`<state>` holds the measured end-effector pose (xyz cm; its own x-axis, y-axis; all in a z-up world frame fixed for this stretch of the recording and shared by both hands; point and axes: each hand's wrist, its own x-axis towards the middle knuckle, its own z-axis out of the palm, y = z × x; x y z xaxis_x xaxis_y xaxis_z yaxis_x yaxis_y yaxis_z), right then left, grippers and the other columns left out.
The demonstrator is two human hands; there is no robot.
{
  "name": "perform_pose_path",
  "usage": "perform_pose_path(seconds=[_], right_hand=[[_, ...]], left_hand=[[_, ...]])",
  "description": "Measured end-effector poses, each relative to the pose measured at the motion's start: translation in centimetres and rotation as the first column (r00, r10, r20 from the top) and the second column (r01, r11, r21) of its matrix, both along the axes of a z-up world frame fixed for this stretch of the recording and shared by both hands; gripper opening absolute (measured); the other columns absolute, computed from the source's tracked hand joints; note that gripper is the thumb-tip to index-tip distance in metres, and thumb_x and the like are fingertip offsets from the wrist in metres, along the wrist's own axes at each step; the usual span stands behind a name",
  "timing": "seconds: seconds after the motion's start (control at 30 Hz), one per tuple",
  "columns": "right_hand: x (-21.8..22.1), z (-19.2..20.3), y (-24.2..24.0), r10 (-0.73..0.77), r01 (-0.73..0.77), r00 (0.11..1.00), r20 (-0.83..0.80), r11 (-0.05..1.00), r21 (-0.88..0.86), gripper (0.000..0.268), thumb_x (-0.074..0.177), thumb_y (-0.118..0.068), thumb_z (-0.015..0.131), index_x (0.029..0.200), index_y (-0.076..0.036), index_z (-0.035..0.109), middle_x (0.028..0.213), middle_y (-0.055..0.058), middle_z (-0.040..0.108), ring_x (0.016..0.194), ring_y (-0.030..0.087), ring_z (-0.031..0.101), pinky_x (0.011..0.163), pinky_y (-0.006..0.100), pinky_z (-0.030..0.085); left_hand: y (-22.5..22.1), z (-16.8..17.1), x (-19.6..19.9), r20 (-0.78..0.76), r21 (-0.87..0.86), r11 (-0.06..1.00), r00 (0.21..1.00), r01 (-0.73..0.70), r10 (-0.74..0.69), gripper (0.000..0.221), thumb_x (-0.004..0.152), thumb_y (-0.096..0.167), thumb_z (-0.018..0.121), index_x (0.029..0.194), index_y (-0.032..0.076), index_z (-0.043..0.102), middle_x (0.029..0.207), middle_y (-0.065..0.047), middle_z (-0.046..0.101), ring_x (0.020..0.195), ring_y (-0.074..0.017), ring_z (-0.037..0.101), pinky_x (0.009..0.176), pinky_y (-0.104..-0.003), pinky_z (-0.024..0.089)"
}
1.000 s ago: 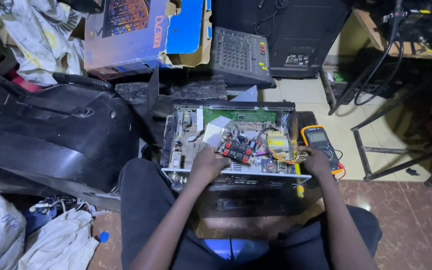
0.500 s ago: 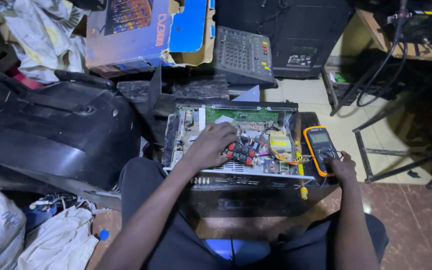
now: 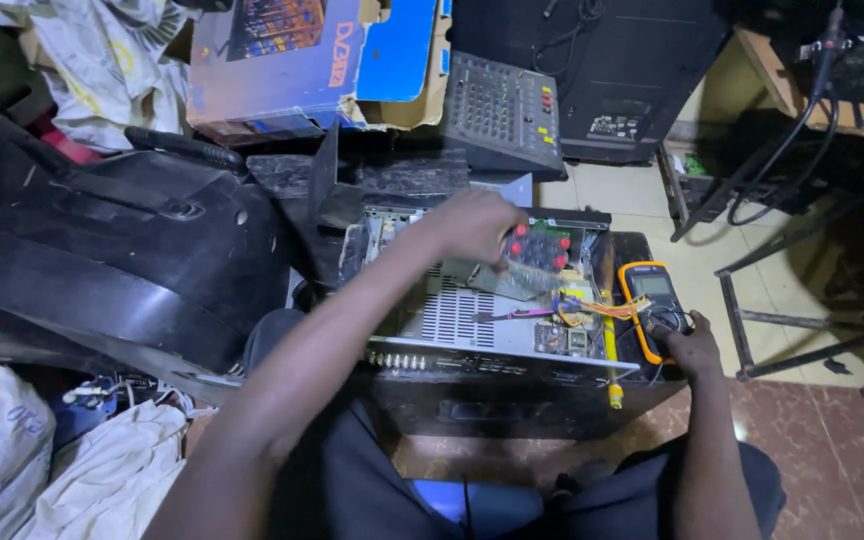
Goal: Cleaning and testing a circuit board inside an electronic device using a brush and a digital multimeter.
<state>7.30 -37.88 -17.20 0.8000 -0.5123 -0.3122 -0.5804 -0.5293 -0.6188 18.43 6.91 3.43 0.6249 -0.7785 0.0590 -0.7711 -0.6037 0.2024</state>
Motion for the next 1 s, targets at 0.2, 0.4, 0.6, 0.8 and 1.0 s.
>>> perform_pose_path(seconds=[0.2, 0.4, 0.6, 0.8, 1.0], right_hand=[[-2.6, 6.7, 4.9, -0.023, 0.023, 1.0, -0.008, 0.998, 0.062, 0.106, 0.087, -0.033, 0.082, 0.175, -0.002, 0.031, 0.16, 0.034, 0.053, 0.14, 0.053, 0.056, 0.108, 0.06, 0.054], [-3.4, 12.9, 10.6, 0.052, -0.074, 0.984, -0.169, 0.989, -0.127, 0.133, 0.075, -0.063, 0.087, 0.176, -0.004, 0.023, 0.172, 0.035, 0.034, 0.158, 0.056, 0.033, 0.128, 0.066, 0.033], [-2.3, 10.4, 9.9, 0.046, -0.079, 0.981, -0.186, 0.982, -0.173, 0.125, 0.082, -0.057, 0.087, 0.176, -0.007, 0.021, 0.169, 0.036, 0.034, 0.156, 0.059, 0.033, 0.123, 0.07, 0.033], [-0.6, 6.1, 7.0, 0.031, -0.072, 0.986, -0.164, 0.966, -0.249, 0.123, 0.077, -0.058, 0.087, 0.173, -0.011, 0.026, 0.162, 0.032, 0.041, 0.148, 0.059, 0.043, 0.116, 0.071, 0.04], [-0.9, 6.4, 6.9, 0.034, -0.073, 0.986, -0.164, 0.967, -0.243, 0.123, 0.074, -0.058, 0.09, 0.171, -0.011, 0.033, 0.157, 0.032, 0.048, 0.145, 0.057, 0.05, 0.116, 0.063, 0.043]], left_hand=[[-1.4, -4.1, 11.1, -0.194, 0.044, 0.999, 0.981, -0.016, 0.025, 0.051, 0.053, 0.059, 0.102, 0.08, 0.022, 0.08, 0.082, -0.006, 0.081, 0.096, -0.0372, 0.079, 0.084, -0.045, 0.062], [0.5, -0.2, 12.8, -0.53, -0.13, 0.99, 0.848, -0.062, -0.016, 0.055, 0.061, 0.037, 0.104, 0.104, 0.011, 0.081, 0.087, -0.007, 0.081, 0.083, -0.0228, 0.076, 0.079, -0.035, 0.057], [2.5, 2.0, 8.1, -0.544, -0.189, 0.974, 0.839, -0.124, 0.001, 0.099, 0.056, 0.051, 0.107, 0.136, 0.007, 0.071, 0.132, -0.021, 0.074, 0.114, -0.0363, 0.073, 0.097, -0.045, 0.057], [5.0, -1.9, 4.6, -0.317, -0.315, 0.928, 0.944, -0.199, 0.095, 0.082, 0.086, 0.066, 0.085, 0.144, 0.013, 0.062, 0.134, -0.025, 0.073, 0.129, -0.0483, 0.067, 0.111, -0.059, 0.051], [4.0, -1.2, 4.1, -0.157, -0.261, 0.96, 0.986, -0.104, 0.064, 0.064, 0.094, 0.065, 0.074, 0.13, 0.012, 0.071, 0.105, -0.023, 0.079, 0.107, -0.0498, 0.074, 0.096, -0.062, 0.055]])
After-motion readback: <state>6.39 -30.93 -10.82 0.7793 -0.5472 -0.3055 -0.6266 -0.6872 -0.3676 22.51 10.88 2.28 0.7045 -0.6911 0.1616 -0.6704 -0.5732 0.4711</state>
